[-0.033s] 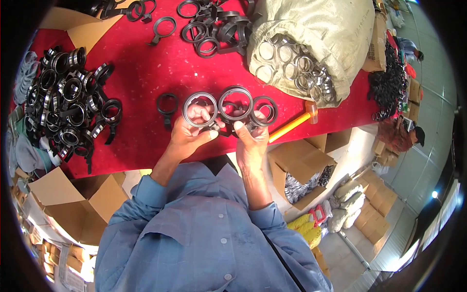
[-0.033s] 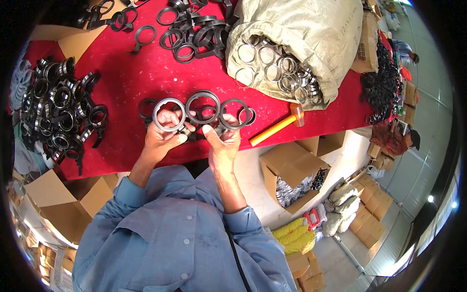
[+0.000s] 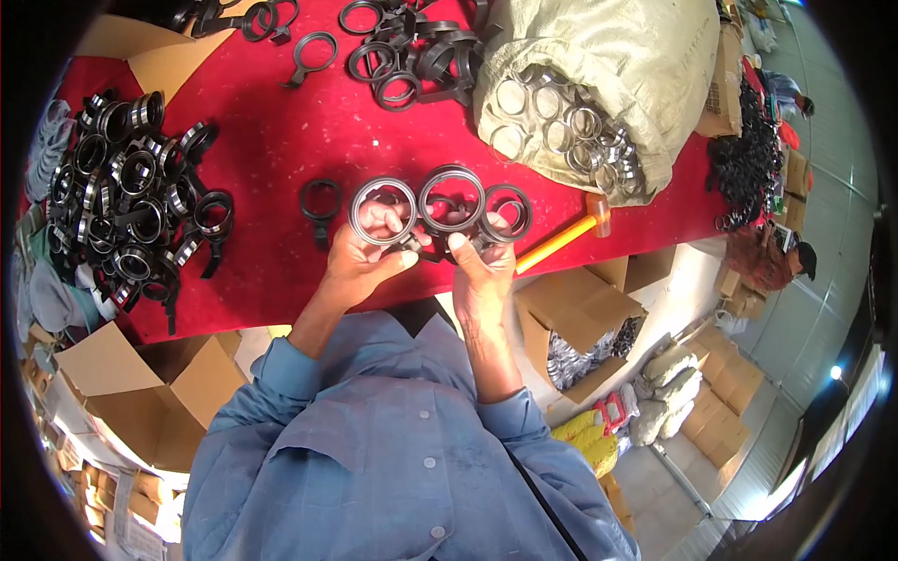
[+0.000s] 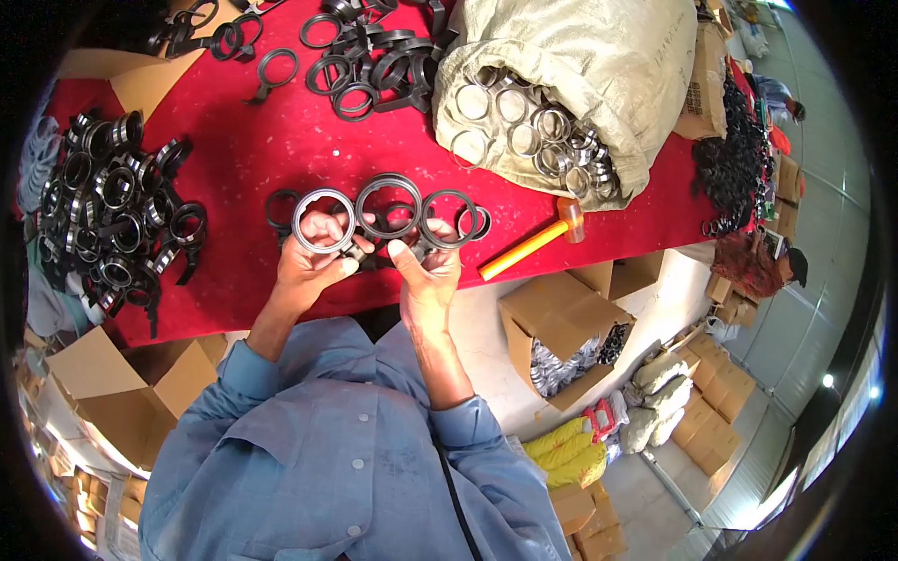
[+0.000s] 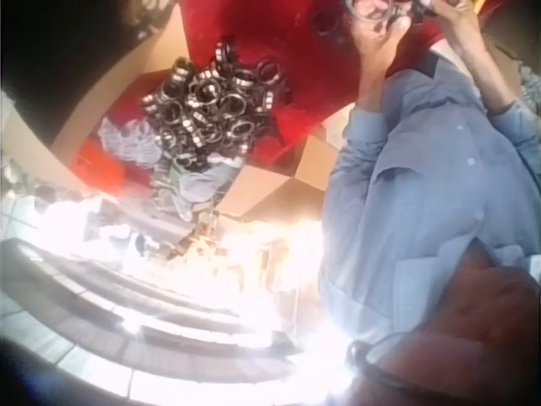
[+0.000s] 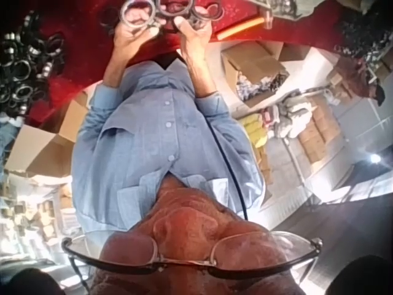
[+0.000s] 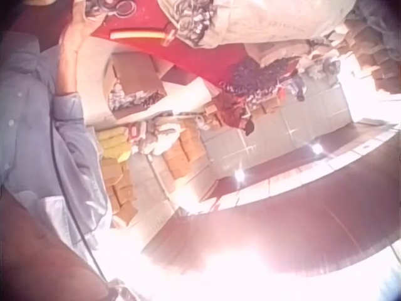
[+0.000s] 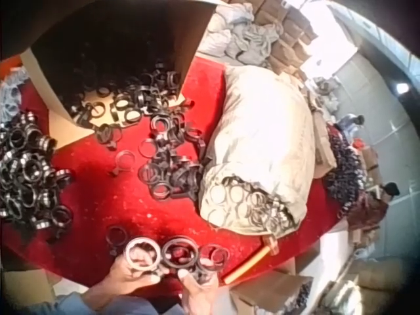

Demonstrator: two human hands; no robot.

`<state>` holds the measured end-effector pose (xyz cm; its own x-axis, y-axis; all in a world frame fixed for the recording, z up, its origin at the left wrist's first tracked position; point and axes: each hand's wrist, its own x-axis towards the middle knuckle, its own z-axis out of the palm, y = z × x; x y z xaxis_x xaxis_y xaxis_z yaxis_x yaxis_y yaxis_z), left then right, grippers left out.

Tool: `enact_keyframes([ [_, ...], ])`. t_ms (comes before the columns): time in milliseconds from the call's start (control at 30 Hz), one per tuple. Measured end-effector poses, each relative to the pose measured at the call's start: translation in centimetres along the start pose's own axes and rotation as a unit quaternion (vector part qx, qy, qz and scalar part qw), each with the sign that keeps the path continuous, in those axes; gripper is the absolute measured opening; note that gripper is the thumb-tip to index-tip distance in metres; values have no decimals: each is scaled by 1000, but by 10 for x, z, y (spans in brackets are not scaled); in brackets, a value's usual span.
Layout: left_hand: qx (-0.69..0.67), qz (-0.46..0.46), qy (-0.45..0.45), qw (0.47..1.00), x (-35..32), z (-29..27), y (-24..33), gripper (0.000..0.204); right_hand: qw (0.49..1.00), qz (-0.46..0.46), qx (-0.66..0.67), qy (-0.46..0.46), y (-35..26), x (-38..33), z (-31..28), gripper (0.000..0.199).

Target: The person assembles industrial metal clamps by hand at a manufacturing workstation.

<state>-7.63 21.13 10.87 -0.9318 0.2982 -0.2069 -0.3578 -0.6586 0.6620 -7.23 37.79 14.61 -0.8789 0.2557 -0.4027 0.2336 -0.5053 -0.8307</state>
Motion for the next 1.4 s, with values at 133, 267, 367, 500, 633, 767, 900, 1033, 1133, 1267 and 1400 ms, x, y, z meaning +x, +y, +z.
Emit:
enact_keyframes([
  [133, 7, 15, -4, 1000, 0, 0, 1, 35, 1000, -6, 0, -7, 1, -1, 0, 43],
  [267, 9, 4, 2, 1000, -2, -3, -1, 35, 1000, -2, 9, 2, 6, -3, -3, 42],
  [367, 20, -2, 4, 1000, -3, -8, -5, 35, 1000, 13, 5, 11, 9, -4, -5, 42],
  [500, 57, -52, 29, 997, -7, -13, -6, 34, 999, 18, 4, 35, 16, -6, -9, 42],
  [633, 125, -50, 119, 984, -10, -23, -23, 32, 990, 14, -116, 82, 27, -6, -20, 42],
  [767, 362, -87, 159, 914, -6, -47, -8, 38, 984, 49, -129, 115, 37, 0, -40, 42],
  [900, 512, -55, 194, 835, 12, -72, 31, 43, 986, 1, -135, 101, 35, 7, -50, 42],
  [1033, 560, 54, 317, 764, 67, -101, 73, 43, 983, -32, -139, 118, 23, 23, -44, 38],
  [1133, 711, 209, 293, 604, 119, -117, 103, 56, 986, -19, -122, 114, 16, 30, -34, 35],
  [1267, 864, 119, 214, 440, 177, -138, 98, 31, 985, -9, -144, 97, 22, 37, -21, 32],
  [1400, 884, 69, 217, 409, 198, -174, 83, 17, 987, 15, -145, 67, 23, 37, -5, 31],
])
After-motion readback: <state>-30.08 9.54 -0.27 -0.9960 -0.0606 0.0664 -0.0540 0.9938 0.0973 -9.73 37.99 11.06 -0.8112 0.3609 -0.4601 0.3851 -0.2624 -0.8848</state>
